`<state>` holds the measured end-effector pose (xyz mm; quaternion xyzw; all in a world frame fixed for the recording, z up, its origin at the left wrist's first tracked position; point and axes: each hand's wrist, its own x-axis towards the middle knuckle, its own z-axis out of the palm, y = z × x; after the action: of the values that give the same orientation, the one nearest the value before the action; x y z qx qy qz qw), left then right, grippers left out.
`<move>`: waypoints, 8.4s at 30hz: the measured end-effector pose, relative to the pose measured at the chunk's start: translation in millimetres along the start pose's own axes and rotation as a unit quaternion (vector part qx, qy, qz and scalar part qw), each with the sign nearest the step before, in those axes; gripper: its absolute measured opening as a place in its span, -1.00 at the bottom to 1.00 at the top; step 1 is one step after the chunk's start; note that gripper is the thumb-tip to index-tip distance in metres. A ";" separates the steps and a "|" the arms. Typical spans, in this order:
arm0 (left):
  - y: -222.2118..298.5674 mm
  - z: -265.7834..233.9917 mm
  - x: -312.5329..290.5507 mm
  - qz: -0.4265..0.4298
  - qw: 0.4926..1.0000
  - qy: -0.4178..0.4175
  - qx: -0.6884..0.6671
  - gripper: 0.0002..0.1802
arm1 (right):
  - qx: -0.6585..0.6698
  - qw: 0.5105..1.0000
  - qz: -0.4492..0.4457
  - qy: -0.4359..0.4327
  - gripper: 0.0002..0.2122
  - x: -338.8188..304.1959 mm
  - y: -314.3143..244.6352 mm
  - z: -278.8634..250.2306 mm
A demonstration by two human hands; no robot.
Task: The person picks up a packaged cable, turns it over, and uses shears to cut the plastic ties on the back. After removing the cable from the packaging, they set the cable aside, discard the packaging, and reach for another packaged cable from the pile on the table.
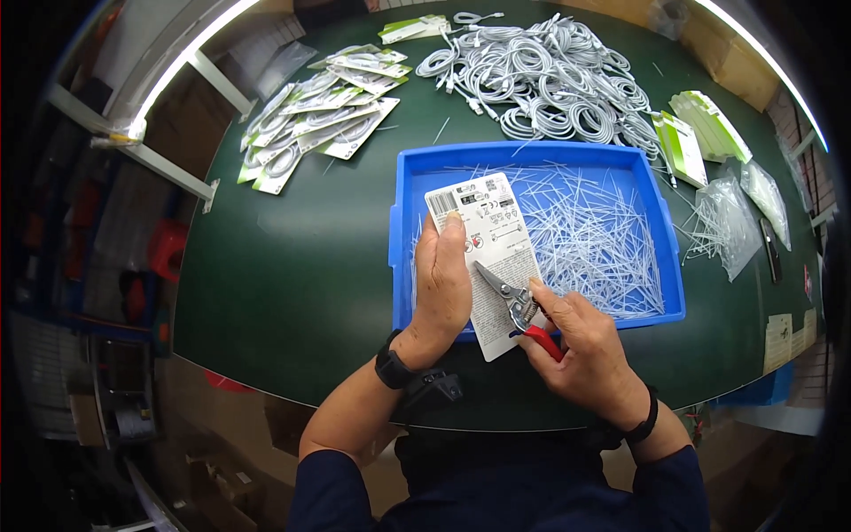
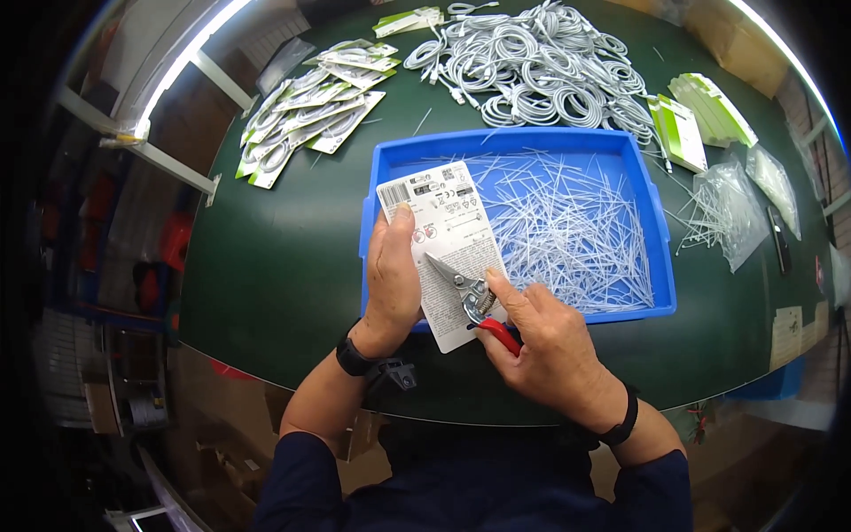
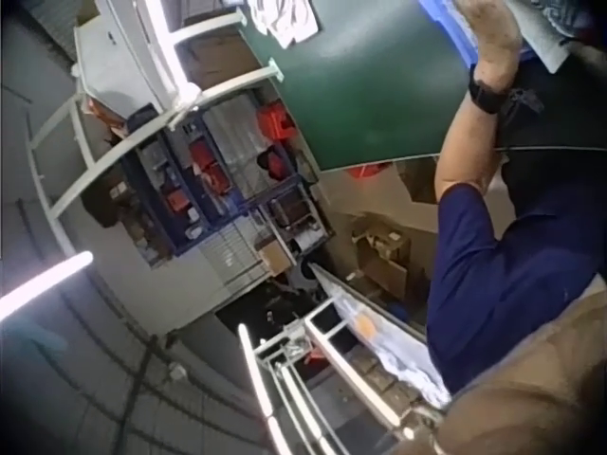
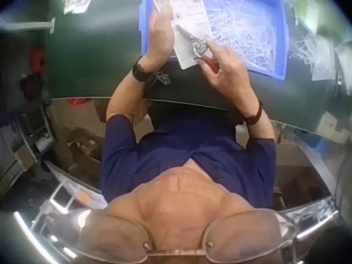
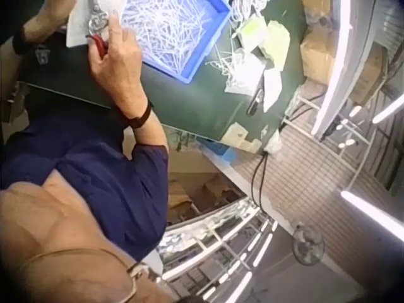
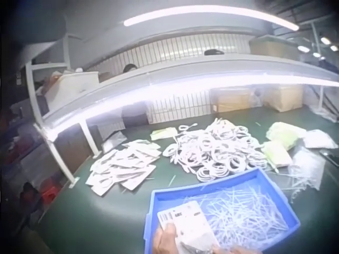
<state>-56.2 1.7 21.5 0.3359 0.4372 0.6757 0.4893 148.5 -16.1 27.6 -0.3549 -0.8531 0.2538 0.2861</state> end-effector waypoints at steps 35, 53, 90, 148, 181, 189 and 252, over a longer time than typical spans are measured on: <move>7.3 -14.4 38.7 -0.181 0.880 -0.341 -0.276 -0.31 | 0.144 0.988 -0.031 -0.040 -0.34 43.6 0.6 -52.2; 21.8 -13.8 36.6 -0.137 0.917 -0.335 -0.169 -0.34 | 0.279 0.956 0.001 -0.092 -0.43 42.2 4.4 -64.2; 1.2 3.3 -26.4 -0.233 0.921 -0.269 -0.162 -0.72 | 0.077 0.963 -0.189 0.174 -0.60 60.1 -12.3 -28.5; 131.2 -304.6 -196.1 0.141 0.791 0.443 0.397 -0.64 | 0.105 0.989 0.081 -0.060 -0.58 26.9 3.5 -29.4; 169.7 -193.5 258.1 0.326 0.468 0.011 0.822 -0.80 | 0.019 0.975 -0.190 -0.115 -0.56 77.8 64.5 -39.4; 190.6 -97.0 148.1 0.358 0.646 0.059 0.672 -0.74 | 0.145 0.984 -0.089 0.055 -0.43 53.7 44.3 -59.7; -6.6 21.9 17.9 0.011 0.997 -0.071 -0.030 -0.45 | 0.042 0.998 -0.033 -0.032 -0.32 38.2 35.0 -27.9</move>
<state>-39.7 25.5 24.5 0.3726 0.3770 0.6687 0.5214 160.9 40.6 36.9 -0.3061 -0.8615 0.2910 0.2817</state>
